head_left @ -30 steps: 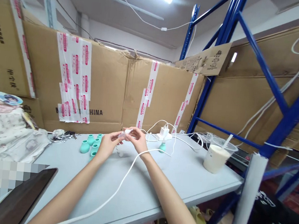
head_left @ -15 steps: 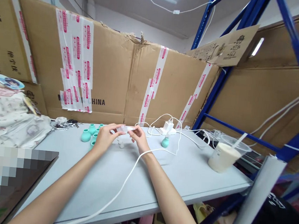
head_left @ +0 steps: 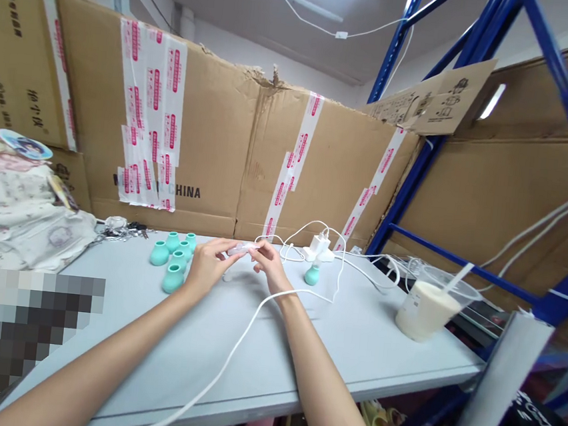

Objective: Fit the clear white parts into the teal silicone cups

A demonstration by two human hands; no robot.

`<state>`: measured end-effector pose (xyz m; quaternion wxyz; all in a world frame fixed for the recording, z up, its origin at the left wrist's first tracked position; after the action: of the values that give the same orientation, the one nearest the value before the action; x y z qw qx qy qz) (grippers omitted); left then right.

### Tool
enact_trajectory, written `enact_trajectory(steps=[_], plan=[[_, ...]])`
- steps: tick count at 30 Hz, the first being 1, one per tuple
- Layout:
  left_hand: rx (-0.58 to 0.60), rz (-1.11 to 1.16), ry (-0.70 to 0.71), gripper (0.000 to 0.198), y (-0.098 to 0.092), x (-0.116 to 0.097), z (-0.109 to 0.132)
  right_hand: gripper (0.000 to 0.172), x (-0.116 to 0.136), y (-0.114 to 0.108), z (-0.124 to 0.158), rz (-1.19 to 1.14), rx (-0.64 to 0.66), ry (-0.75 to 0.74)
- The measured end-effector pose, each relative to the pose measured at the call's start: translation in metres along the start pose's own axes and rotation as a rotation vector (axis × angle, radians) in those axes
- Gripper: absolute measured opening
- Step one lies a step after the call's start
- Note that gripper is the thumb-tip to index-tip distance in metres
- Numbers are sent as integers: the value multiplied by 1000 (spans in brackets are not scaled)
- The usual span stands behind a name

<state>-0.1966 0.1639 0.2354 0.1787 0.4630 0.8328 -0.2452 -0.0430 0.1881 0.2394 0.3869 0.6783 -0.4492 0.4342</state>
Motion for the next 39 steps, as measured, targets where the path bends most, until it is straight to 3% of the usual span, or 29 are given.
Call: enact_trajectory(steps=[3, 6, 9, 16, 23, 33, 37, 39], plan=[[-30, 40, -46, 24, 5, 0, 2, 30, 2, -3, -1, 89, 8, -35], [-58, 26, -49, 26, 6, -3, 2, 33, 8, -3, 0, 230, -66, -155], [-81, -11, 11, 23, 5, -5, 4, 21, 13, -3, 1, 321, -109, -246], [-77, -72, 160, 18, -2, -10, 9, 23, 14, -2, 2, 112, -37, -60], [-49, -74, 261, 16, -7, -12, 12, 26, 19, 1, 6, 119, 74, -39], [105, -112, 186, 16, -7, -4, 18, 27, 1, -3, 1, 228, 117, -38], [127, -114, 140, 17, -15, -3, 4, 31, 5, 3, 0, 273, 77, -84], [140, -89, 120, 20, -24, -1, -7, 43, 6, 7, 0, 312, 84, -104]])
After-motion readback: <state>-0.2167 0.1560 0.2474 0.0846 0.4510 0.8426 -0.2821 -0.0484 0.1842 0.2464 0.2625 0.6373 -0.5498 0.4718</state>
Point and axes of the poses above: each hand's wrist, its own z-axis away from the middle knuckle, its own y-axis out of the palm, x = y × z, the point moved 1 cm from there along -z, towards the middle knuckle, and after that the axes turned 3 degrees about -x, right-handed, at the moved point
